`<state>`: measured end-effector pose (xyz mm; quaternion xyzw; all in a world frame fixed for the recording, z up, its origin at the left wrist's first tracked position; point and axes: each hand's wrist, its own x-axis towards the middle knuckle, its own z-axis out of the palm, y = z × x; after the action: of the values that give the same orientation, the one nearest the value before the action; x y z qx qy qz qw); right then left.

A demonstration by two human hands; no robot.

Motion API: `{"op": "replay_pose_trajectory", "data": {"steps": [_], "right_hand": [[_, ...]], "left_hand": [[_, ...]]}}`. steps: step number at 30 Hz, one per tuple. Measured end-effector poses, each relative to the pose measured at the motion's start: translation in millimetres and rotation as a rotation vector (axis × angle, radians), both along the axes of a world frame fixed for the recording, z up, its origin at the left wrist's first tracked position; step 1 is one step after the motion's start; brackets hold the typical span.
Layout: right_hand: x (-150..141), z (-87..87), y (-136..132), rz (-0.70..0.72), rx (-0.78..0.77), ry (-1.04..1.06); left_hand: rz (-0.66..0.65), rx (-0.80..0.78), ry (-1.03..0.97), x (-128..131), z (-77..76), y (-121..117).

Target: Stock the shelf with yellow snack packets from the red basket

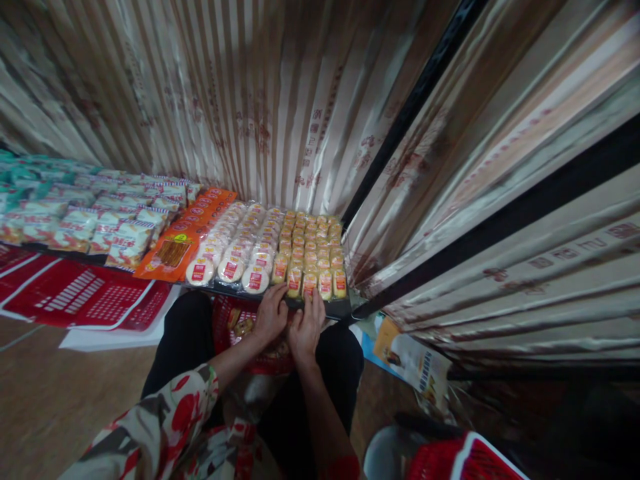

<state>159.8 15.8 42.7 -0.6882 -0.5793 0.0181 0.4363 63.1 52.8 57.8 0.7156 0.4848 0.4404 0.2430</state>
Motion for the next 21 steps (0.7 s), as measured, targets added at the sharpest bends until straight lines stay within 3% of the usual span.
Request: {"op": "replay_pose_trajectory", "data": {"steps": [16,21], "right_hand": [[-10,7.7,-23,-0.048,0.150,0.110],[-21,-8.7,-35,-0.116,0.165,0.310]], "left_hand": [[0.065,0.012,-0.054,-9,-2.2,-19],[0.043,0.001,-0.019,-14,-8.1,-30]]}}
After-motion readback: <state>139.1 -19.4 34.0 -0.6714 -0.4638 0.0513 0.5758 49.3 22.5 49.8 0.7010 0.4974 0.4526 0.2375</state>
